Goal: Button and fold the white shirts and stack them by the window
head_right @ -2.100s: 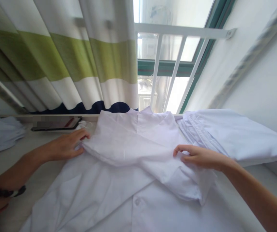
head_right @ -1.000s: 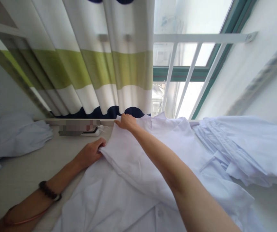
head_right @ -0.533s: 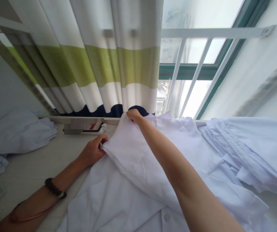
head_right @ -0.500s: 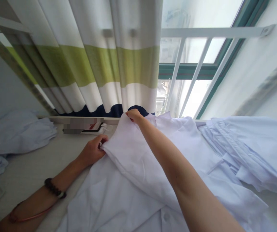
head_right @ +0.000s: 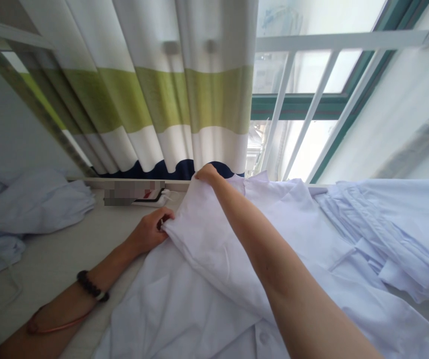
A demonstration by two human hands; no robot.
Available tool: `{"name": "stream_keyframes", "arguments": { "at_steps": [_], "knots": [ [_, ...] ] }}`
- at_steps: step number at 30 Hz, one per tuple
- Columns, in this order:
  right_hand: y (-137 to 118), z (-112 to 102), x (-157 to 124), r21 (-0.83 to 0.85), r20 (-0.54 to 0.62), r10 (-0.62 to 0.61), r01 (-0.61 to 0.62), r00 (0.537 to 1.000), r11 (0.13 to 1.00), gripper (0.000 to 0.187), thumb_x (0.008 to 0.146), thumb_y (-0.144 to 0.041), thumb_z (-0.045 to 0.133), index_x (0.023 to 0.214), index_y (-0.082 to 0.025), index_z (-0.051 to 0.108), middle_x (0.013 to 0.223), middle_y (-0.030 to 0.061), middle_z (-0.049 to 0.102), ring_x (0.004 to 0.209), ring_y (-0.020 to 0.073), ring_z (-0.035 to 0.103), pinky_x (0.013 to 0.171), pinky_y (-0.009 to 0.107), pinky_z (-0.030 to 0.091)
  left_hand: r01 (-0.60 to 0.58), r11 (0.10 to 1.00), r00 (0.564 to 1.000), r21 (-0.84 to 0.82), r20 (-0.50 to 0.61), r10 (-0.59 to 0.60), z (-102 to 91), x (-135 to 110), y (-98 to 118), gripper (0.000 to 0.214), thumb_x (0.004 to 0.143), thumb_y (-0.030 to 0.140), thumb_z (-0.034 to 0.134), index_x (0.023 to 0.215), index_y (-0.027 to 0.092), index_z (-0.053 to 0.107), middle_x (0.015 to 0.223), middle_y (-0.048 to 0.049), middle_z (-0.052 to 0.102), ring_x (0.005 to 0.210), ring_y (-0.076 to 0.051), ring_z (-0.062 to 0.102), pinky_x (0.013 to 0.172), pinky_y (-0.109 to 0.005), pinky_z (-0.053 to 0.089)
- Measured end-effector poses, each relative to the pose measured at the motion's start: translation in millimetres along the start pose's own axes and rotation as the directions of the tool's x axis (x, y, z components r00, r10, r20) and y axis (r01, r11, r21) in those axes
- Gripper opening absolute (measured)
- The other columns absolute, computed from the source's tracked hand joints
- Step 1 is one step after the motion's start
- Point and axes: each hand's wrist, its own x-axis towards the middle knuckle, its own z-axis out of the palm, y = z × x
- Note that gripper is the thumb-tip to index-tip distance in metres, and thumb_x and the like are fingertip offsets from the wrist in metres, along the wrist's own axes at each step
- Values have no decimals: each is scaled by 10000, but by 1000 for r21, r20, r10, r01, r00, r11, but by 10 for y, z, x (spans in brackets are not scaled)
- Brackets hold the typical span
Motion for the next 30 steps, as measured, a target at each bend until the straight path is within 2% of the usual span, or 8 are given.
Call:
{"name": "stream_keyframes", "arguments": {
  "at_steps": [5, 8, 11, 15, 19, 21, 26, 30],
  "knots": [
    [83, 1, -91, -41, -39, 10, -12, 999, 999, 236, 829, -271, 588, 1020, -166, 678, 1047, 98, 680, 902, 228, 648, 674, 277, 499, -59, 998, 998, 14, 9, 59, -33, 14, -51, 126, 670, 137, 522, 779, 191, 494, 743, 20, 539, 631, -115, 484, 598, -220, 387],
    [75, 23, -148, -104, -112, -9, -3, 994, 995, 260, 833, -283, 577, 1061, -193, 661, 1147, 104, 639, 1020, 261, 615, 774, 325, 486, -103, 994, 994, 45, 29, 102, -52, 23, -61, 86, 673, 117, 505, 725, 183, 489, 728, 14, 509, 618, -110, 456, 587, -220, 367],
    [57, 42, -206, -172, -150, -64, 38, 987, 984, 225, 852, -287, 561, 1021, -181, 664, 1141, 118, 634, 1033, 285, 603, 818, 374, 467, -138, 989, 987, 61, 89, 132, -69, 24, -73, 75, 677, 106, 502, 704, 176, 500, 750, 3, 497, 614, -106, 446, 572, -214, 359],
    [78, 2, -355, -243, -185, -197, 149, 963, 959, 279, 921, -336, 479, 1114, -181, 608, 1249, 131, 558, 1125, 284, 538, 855, 370, 441, -169, 978, 975, 120, 164, 148, -105, 14, -105, 48, 702, 151, 524, 741, 177, 534, 782, -9, 522, 635, -117, 482, 592, -221, 382],
    [228, -88, -683, -297, -198, -435, 369, 879, 881, 294, 964, -323, 392, 1181, -183, 534, 1229, 113, 550, 1116, 230, 520, 794, 301, 431, -237, 945, 958, 224, 218, 188, -151, 27, -105, 119, 723, 181, 512, 817, 179, 585, 867, -46, 575, 767, -169, 546, 701, -265, 425],
    [370, -141, -907, -283, -162, -470, 415, 868, 864, 281, 966, -307, 384, 1160, -158, 522, 1162, 114, 578, 996, 208, 566, 735, 287, 426, -274, 923, 946, 270, 248, 209, -169, 43, -61, 163, 715, 194, 521, 856, 174, 600, 910, -68, 586, 824, -198, 546, 769, -303, 436],
    [863, -438, -1494, -241, 85, -388, 397, 918, 886, 209, 939, -303, 418, 1022, -161, 548, 990, 84, 631, 841, 175, 582, 732, 280, 422, -383, 882, 906, 275, 301, 299, -142, 72, 224, 419, 658, 199, 571, 1076, 167, 589, 1046, -106, 586, 962, -262, 528, 900, -402, 411],
    [1282, -904, -1909, -301, 288, -117, 206, 950, 931, 277, 868, -449, 500, 948, -190, 556, 999, 90, 638, 835, 201, 587, 697, 298, 433, -465, 854, 850, 233, 385, 358, -49, 87, 451, 386, 707, 178, 557, 1092, 182, 590, 1033, -88, 610, 969, -253, 537, 901, -383, 400]
  ]
}}
